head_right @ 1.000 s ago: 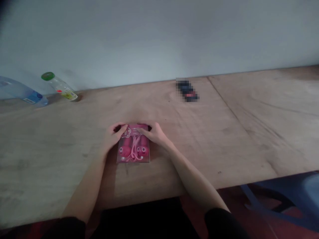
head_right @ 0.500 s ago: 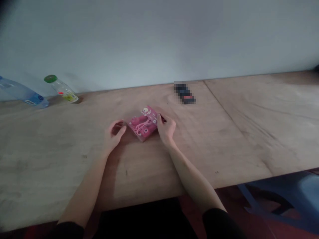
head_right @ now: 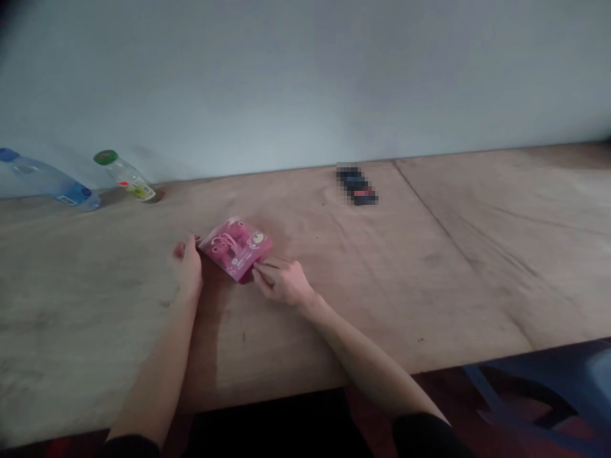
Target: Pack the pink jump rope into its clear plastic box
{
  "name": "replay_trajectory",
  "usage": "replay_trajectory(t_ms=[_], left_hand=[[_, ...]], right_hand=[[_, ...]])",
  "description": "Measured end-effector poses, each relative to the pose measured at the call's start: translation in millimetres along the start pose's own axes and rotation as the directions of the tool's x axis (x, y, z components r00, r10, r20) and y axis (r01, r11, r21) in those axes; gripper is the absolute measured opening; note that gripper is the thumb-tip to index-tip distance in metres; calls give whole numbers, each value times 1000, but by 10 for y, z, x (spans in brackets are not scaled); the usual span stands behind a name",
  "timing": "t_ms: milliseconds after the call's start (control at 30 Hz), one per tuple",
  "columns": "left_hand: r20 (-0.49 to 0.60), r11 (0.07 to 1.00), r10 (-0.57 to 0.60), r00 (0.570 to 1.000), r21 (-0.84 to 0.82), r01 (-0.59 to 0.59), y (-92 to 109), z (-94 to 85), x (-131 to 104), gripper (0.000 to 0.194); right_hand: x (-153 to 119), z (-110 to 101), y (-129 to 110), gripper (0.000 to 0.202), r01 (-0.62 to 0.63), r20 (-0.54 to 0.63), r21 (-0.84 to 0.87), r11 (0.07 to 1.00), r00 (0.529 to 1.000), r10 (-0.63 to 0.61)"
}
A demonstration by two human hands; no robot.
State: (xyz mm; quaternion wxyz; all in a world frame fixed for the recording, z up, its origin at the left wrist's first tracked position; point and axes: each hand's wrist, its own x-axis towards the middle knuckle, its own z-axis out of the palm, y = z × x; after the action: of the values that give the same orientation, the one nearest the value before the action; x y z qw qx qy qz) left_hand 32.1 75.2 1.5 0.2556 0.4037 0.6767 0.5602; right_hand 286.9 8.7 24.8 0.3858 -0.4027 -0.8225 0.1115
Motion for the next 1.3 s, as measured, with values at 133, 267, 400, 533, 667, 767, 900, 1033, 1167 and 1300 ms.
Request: replay_trajectory(t_ms=[133,267,400,533,667,767,900,1033,1167,1300], left_hand=[[175,993,112,978,-60,-103,29,44,-40,51],[171,989,148,974,-25,-146,44,184,-189,57],[62,991,124,990,-52,-120,36,160,-314,52],[358,969,239,902,-140,-201,25,-20,-401,57],[582,933,342,738,-118,-339,17,-162,-436,77],[594,928,319,739,-37,-371,22,-205,-456,80],[620,896,334,710,25,-443,41,-275,-504,89],[675,852,338,656,76,-517,-6,-345,-527,107],[622,834,365,693,112,-540,-111,-326,-507,107],[485,819,442,754,124,-560,-86,-318,-522,86]], right_hand=[[-31,60,-18,24,249,77,2,969,966,-248],[-35,81,25,18,207,9,-125,970,978,-207],[-19,79,25,16,123,6,-153,981,992,-123],[5,85,24,22,95,44,-91,991,995,-92],[23,75,54,15,66,59,-43,997,996,-64],[25,51,94,20,-14,-41,-2,1000,999,14],[19,3,191,38,-116,-96,92,989,987,125],[9,-43,278,61,-95,34,230,969,995,90],[3,-29,289,80,-51,66,218,975,997,37],[4,45,285,53,-117,-22,185,976,992,123]])
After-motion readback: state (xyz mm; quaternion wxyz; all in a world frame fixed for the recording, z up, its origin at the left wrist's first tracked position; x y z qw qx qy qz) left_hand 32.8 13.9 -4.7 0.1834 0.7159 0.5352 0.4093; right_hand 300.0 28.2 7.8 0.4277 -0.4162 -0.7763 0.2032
